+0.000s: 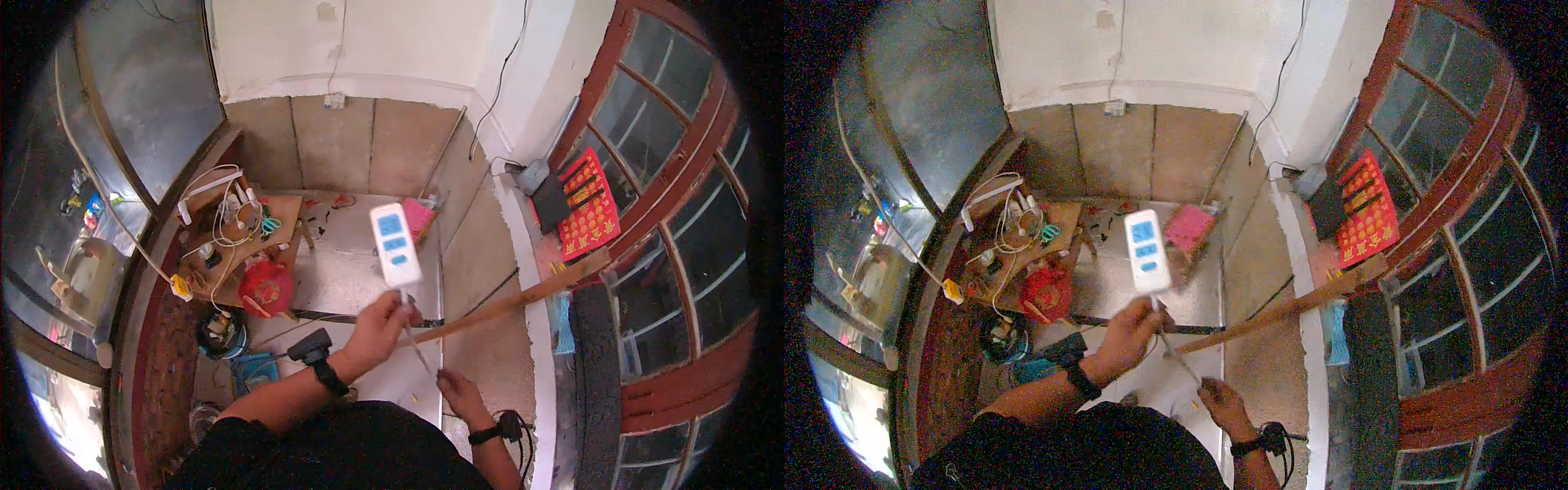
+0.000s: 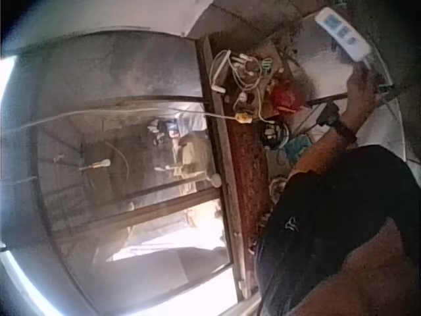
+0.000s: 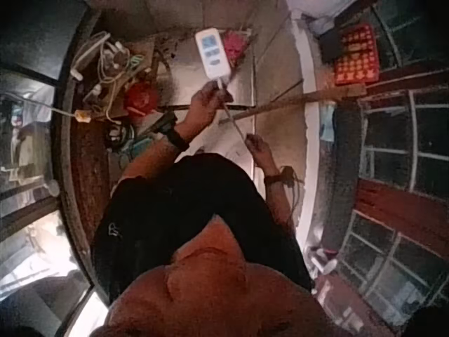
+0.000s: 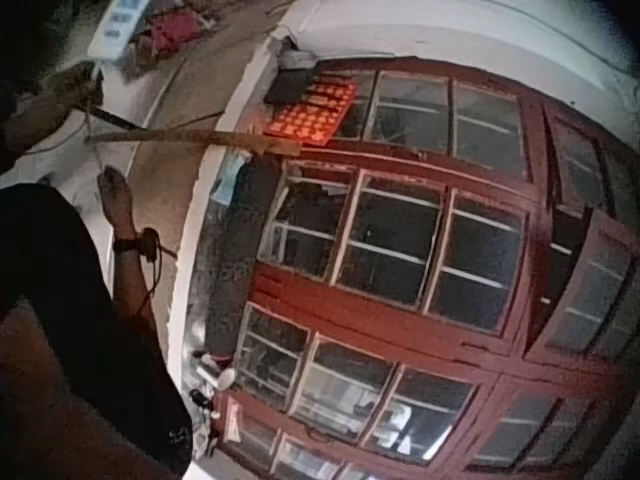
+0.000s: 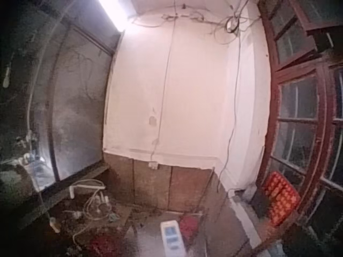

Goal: The person manipulates electrical wires and organizes an extension cord in a utility area.

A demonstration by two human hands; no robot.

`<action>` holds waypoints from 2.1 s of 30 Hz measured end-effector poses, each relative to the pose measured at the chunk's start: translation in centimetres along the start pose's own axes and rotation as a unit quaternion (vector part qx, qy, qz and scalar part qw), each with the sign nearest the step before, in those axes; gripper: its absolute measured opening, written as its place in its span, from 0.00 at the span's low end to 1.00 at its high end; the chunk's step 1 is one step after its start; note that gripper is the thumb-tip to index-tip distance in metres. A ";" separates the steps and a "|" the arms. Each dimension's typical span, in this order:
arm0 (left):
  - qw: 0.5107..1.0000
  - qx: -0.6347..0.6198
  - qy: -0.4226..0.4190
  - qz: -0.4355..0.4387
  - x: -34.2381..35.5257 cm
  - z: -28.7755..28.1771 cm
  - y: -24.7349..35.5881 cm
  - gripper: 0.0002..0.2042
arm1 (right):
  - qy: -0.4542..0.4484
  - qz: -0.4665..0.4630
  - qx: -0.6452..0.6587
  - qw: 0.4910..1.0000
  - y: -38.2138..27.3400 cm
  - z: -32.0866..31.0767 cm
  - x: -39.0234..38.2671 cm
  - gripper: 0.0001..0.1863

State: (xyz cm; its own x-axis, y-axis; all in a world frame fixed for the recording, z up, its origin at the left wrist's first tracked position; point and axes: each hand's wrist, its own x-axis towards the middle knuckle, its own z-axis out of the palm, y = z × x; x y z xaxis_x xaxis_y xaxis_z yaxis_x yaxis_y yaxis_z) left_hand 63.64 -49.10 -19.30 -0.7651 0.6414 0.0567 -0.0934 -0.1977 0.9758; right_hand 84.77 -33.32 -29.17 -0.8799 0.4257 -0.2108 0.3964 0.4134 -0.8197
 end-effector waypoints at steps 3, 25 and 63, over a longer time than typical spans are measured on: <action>0.983 0.175 -0.059 0.011 -1.8 1.8 -0.5 0.10 | -0.031 -0.052 0.119 0.991 -4.6 -1.0 2.9 0.28; 0.902 0.364 0.233 0.006 -7.1 -12.1 -3.8 0.19 | -0.113 -0.071 0.663 0.736 -10.6 -4.7 3.9 0.35; 0.973 0.107 -0.131 0.159 -2.2 2.5 7.9 0.24 | -0.118 -0.064 0.623 0.770 -14.1 -3.6 2.4 0.31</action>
State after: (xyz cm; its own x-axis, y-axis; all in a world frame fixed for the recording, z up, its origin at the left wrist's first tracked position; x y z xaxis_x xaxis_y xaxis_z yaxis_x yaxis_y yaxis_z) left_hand 66.17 -50.25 -11.17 -0.5424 0.7452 0.3879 0.2785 -0.2761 0.9199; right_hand 78.02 -35.20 -16.22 -0.9725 0.2258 -0.0567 -0.1265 -0.7170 -0.6855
